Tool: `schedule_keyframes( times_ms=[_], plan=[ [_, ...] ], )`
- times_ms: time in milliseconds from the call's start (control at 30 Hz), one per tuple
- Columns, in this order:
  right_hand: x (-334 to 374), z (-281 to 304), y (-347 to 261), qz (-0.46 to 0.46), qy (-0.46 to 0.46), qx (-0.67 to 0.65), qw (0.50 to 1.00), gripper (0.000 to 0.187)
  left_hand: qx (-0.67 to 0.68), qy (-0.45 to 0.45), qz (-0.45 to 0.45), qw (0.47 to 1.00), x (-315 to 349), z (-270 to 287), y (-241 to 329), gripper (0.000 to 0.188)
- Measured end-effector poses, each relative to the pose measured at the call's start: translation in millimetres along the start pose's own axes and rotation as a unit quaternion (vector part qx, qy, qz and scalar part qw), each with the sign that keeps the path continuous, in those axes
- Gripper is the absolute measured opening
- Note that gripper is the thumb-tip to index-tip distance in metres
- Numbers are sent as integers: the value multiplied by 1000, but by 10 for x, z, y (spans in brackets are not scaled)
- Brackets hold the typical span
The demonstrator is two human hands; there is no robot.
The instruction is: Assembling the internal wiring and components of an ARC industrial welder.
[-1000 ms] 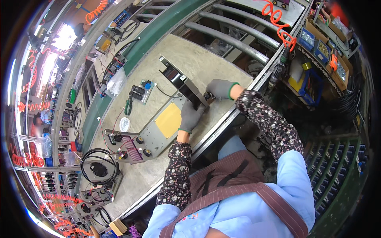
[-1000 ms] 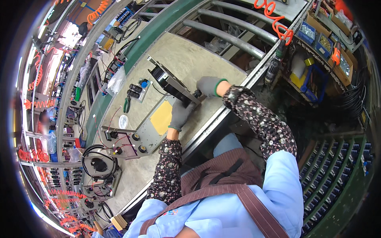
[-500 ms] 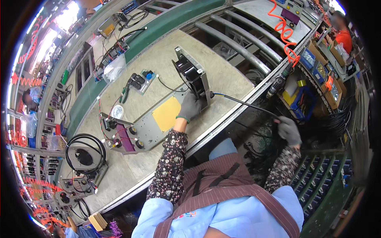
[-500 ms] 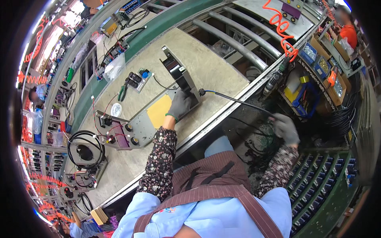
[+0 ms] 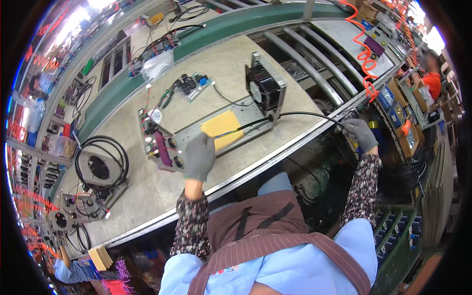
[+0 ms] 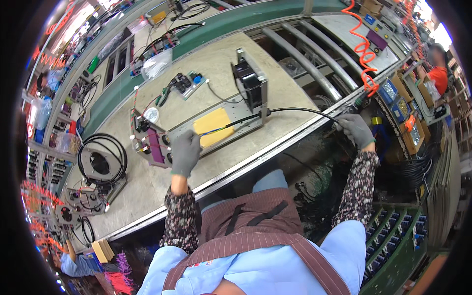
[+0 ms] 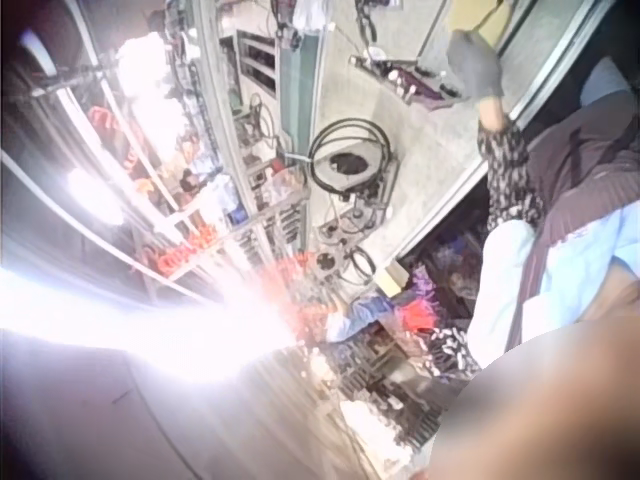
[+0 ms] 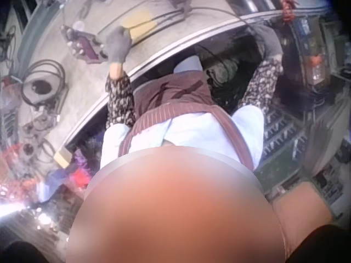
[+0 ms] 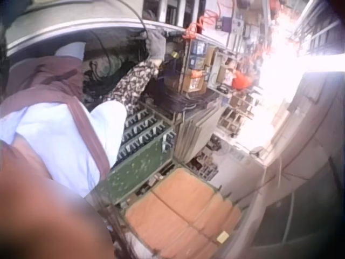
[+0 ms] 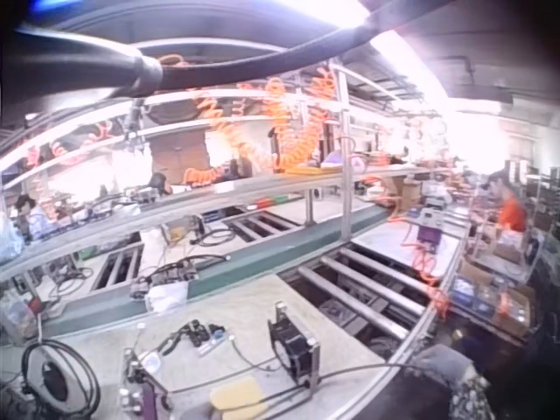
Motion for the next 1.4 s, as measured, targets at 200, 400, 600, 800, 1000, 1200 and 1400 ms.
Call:
schedule_keyframes(
  times_ms=[200, 400, 600, 800, 1000, 1200, 1400],
  plan=[
    [-858, -1190, -418, 56, -191, 63, 978, 25, 221, -24, 162, 961, 1371, 1190, 265, 21],
    [-720, -1237, -1578, 160, 169, 486, 842, 30, 263, 91, 107, 954, 1326, 1947, 97, 20],
    [957, -1856, -3188, 453, 45, 23, 890, 18, 293, 25, 57, 954, 1116, 2012, 223, 23],
    [1538, -3427, -3535, 632, -76, 181, 749, 35, 340, -31, 60, 938, 947, 2028, 373, 26],
    [1283, -3455, -3402, 491, -181, 29, 852, 24, 429, -50, 9, 902, 730, 1924, 361, 36],
    [1232, -3383, -3309, 480, -164, 53, 860, 22, 431, -50, 25, 901, 531, 1588, 364, 22],
    [1249, -3300, -3340, 570, 31, 158, 806, 13, 476, -36, 17, 878, 486, 1500, 344, 18]
  ],
)
Point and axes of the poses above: each hand's wrist, its own x-axis away from the middle knuckle, its own z-axis out of the back of the hand, y = z × x, the point moved 7 cm from there along -x, towards the middle knuckle, and after that the axes turned 11 degrees about x, right-handed, at the moved point
